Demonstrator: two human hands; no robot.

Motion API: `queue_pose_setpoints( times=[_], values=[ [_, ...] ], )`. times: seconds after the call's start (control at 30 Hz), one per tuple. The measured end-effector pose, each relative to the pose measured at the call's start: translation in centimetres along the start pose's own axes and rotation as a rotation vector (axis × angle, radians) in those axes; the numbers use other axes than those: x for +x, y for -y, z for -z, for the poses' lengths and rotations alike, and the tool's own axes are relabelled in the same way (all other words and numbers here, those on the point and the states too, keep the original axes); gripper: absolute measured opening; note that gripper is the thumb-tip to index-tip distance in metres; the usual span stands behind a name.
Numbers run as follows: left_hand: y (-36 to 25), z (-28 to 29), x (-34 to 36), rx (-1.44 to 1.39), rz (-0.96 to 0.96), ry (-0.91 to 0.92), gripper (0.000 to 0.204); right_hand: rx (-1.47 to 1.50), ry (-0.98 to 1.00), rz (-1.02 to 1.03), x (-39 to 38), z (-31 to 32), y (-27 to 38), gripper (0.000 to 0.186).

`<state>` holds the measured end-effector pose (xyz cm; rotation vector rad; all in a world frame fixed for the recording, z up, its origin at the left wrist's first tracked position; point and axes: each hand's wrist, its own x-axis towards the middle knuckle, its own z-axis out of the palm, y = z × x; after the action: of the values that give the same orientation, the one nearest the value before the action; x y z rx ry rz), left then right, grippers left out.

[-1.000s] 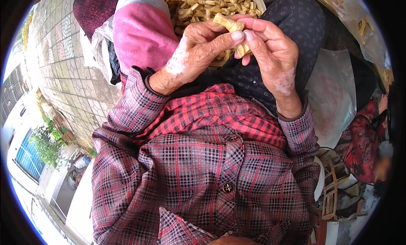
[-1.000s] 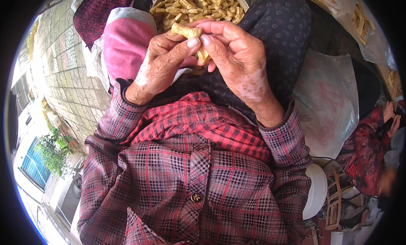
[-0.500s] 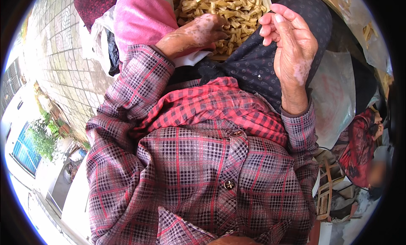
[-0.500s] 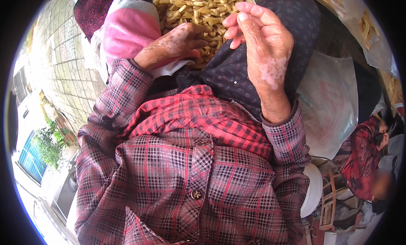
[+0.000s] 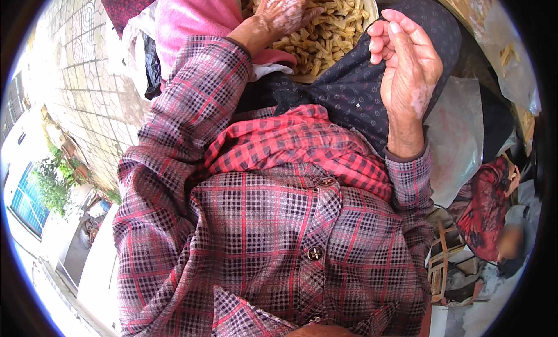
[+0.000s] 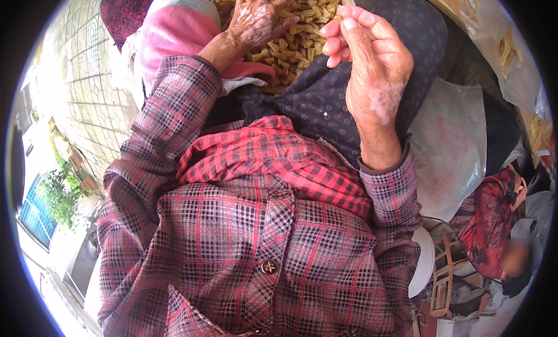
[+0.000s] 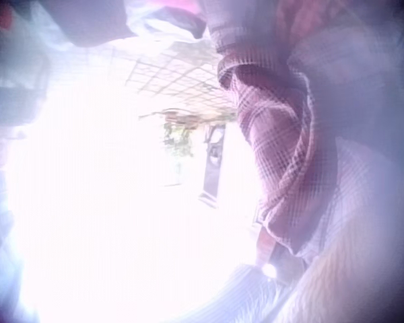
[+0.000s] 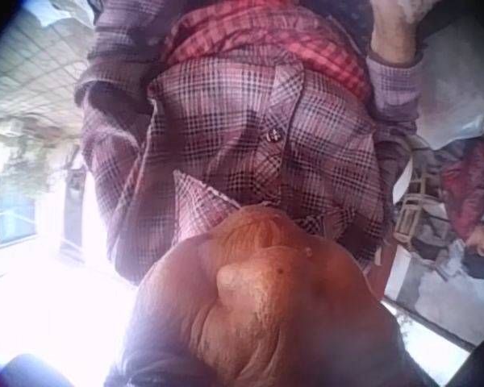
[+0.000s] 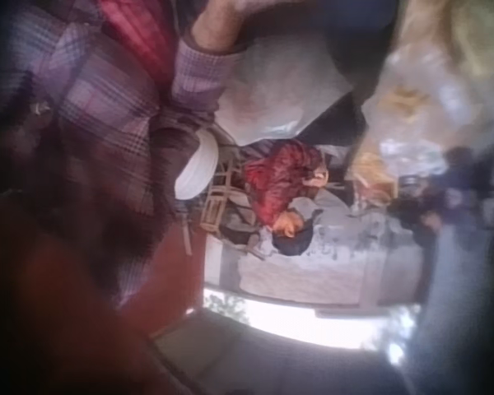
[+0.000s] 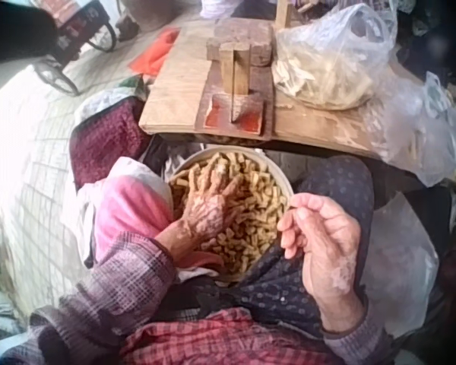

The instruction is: The person sits cross-legged and repeatedly picks up long, flat, dried bamboo sheets from a bowl. They fold each sheet into a compact bundle by hand and place it back into the bowl. The process is repeated continuously throughout the clip.

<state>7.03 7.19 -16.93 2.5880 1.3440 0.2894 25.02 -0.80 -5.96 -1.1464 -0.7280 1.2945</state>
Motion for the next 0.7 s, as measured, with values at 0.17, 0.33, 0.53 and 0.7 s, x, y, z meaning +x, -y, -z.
queue_pose_setpoints(
  times=[0.17,0.33,0.53,0.7],
  values=[
    [-1.5,-1.2,-2.2,-0.032,0.161,0.175,0.067,-0.016,-0.009,-0.014,0.0,0.0,0.0,0.019],
    [-2.6,-1.7,-5.4,0.105,0.085,0.29,0.077,-0.009,0.008,-0.03,-0.1,-0.2,0.1,0.018],
    [-4.6,-2.9,-7.8,0.079,0.028,0.709,0.066,-0.01,0.015,-0.05,-0.2,-0.3,0.0,0.018],
    [-3.7,-3.2,-6.6,0.089,-0.034,0.702,0.058,-0.031,0.025,-0.057,-0.3,-0.4,-0.3,0.019]
  ],
)
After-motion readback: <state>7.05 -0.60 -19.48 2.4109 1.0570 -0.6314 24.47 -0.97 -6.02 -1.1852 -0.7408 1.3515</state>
